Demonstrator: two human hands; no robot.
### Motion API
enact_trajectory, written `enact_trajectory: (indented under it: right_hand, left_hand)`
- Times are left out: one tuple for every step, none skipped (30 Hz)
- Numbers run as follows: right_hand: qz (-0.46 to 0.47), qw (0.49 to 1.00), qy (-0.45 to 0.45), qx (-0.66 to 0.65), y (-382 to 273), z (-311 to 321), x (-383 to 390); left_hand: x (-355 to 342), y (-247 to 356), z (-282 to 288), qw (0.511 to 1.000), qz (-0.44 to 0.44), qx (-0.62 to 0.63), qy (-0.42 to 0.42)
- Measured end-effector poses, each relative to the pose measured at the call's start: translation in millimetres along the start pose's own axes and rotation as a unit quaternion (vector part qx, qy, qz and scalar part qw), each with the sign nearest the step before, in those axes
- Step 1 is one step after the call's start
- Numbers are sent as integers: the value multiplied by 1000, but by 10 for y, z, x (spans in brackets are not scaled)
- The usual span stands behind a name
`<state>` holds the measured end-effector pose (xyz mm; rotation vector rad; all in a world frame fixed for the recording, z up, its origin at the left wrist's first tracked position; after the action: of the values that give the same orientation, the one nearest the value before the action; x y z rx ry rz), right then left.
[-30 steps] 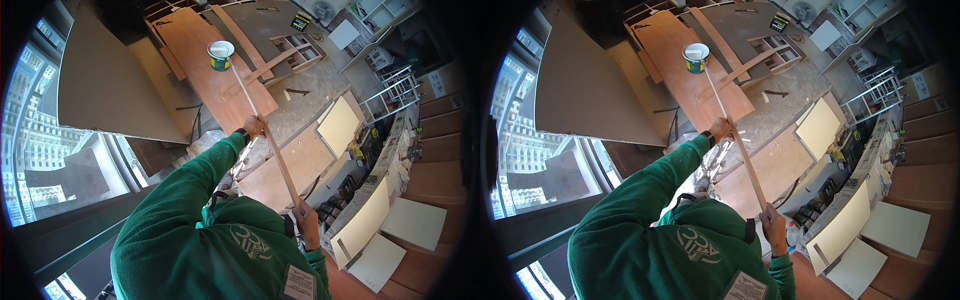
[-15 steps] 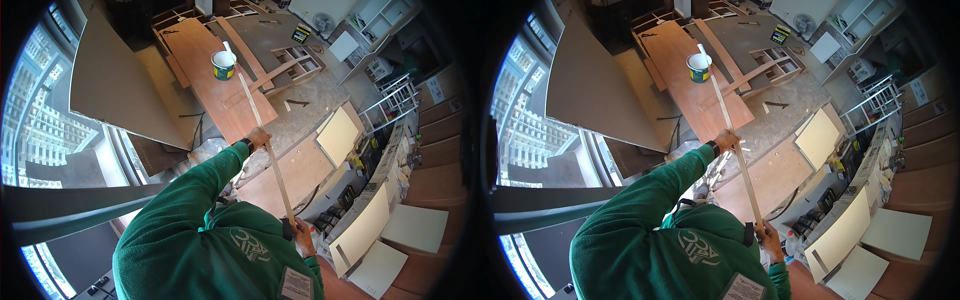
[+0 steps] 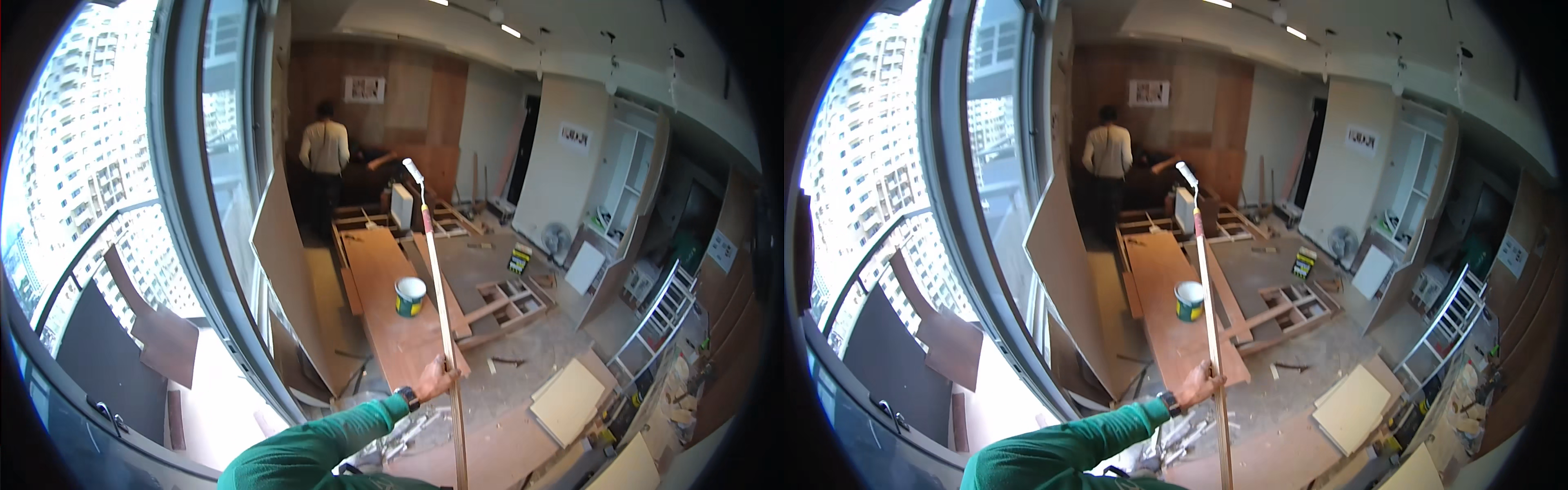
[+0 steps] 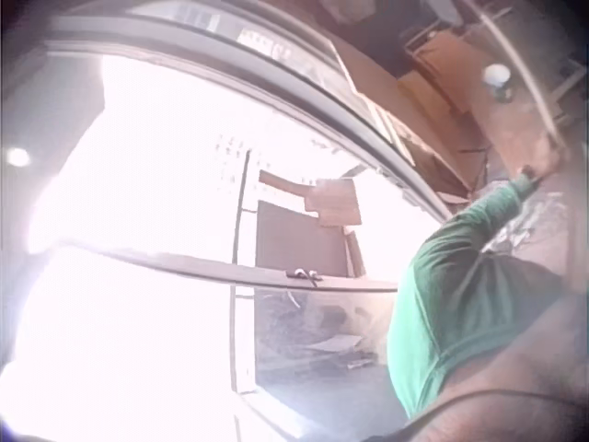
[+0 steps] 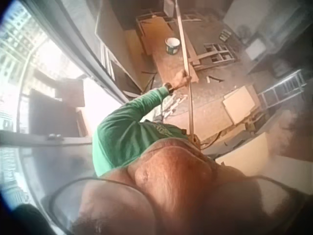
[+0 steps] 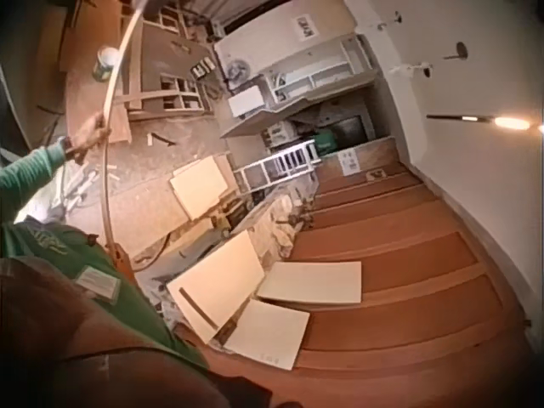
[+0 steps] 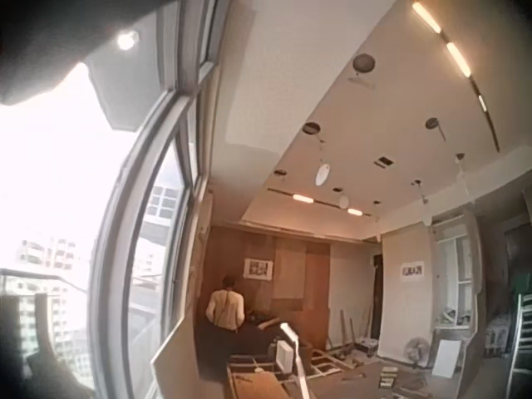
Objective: The person holds a long, curved wooden trim piece against a window frame to check its fit. They then dip a paint roller into a bucket of white paint and apply it to the trim piece. The person repeatedly lifts the trim to the window frame to inspect the alignment and coverage.
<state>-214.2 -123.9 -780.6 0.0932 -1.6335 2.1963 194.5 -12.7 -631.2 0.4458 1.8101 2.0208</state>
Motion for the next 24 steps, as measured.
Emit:
enact_trajectory:
  right_hand:
    - [19,1000,-14,0,-31,22,-31]
    - [36,999,-29,2,-68,37,-54]
    - [52,998,-43,2,-106,46,-66]
    - [65,996,-55,0,-94,14,-86]
    - [76,995,-63,-2,-95,-27,-85]
    - [78,994,-82,-6,-17,-69,-137]
    - [74,993,-90,-11,38,-114,-226]
    - [65,993,-96,-18,75,-182,-271]
    - [53,993,-103,-24,82,-229,-296]
    - [85,990,-112,-15,18,-255,-327]
    - [116,986,-120,-6,-74,-273,-342]
    - [144,982,-124,2,-177,-283,-341]
    - [157,978,-138,6,-324,-293,-326]
    - [166,975,-146,7,-500,-292,-268]
    - [179,971,-159,13,-681,-290,-238]
    - [188,968,-166,-15,-808,-311,-191]
    - [198,965,-164,-46,-938,-346,-153]
    - [212,958,-179,-69,-1072,-369,-130]
    - [229,952,-192,-68,-1191,-374,-132]
    - [238,950,-189,-74,-1288,-371,-122]
    - [246,947,-188,-80,-1419,-359,-61]
    - [290,953,-51,-78,-1887,-393,303]
    - [303,947,-68,-83,-2048,-415,348]
    - [317,941,-77,-87,-2158,-438,348]
  left_hand:
    - [100,152,17,998,-55,-23,15]
    - [182,388,56,996,-83,33,3]
    - [276,604,92,990,-105,88,-14]
    - [383,808,122,982,-123,142,-37]
    - [463,1050,184,978,-149,136,-48]
    - [551,1309,246,975,-170,134,-59]
    - [651,1611,320,970,-192,130,-69]
    - [783,1943,387,969,-229,80,-56]
    - [936,2254,415,963,-231,112,-75]
    - [1062,2534,509,958,-254,108,-80]
    - [1193,2790,598,952,-275,104,-85]
    - [1298,3015,656,945,-301,103,-81]
    - [1416,3251,710,937,-325,102,-78]
    - [1605,3539,721,938,-321,92,-88]
    - [1629,3714,838,926,-366,49,-80]
    - [1703,3895,844,924,-373,51,-74]
    - [1742,4105,827,920,-380,54,-76]
    - [1846,4288,926,918,-386,44,-75]
    - [1943,4469,1019,917,-391,35,-74]
    - [1956,4634,996,921,-377,52,-81]
    - [1924,4782,1011,918,-379,57,-99]
    - [1926,4916,1048,918,-379,56,-105]
    - [2015,5034,1156,917,-382,55,-100]
    - [2061,5147,1243,912,-399,45,-87]
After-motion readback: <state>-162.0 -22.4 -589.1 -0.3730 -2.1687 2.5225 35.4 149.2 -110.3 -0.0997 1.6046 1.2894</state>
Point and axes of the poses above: each hand's wrist, its own x-axis away from the middle knuckle, its own z-axis out of the back of the hand, y = z × x, the point moved 2 cm from there along -x, towards the middle knuckle, and after that the axes turned 13 degrees about x, right-handed, at the moved point
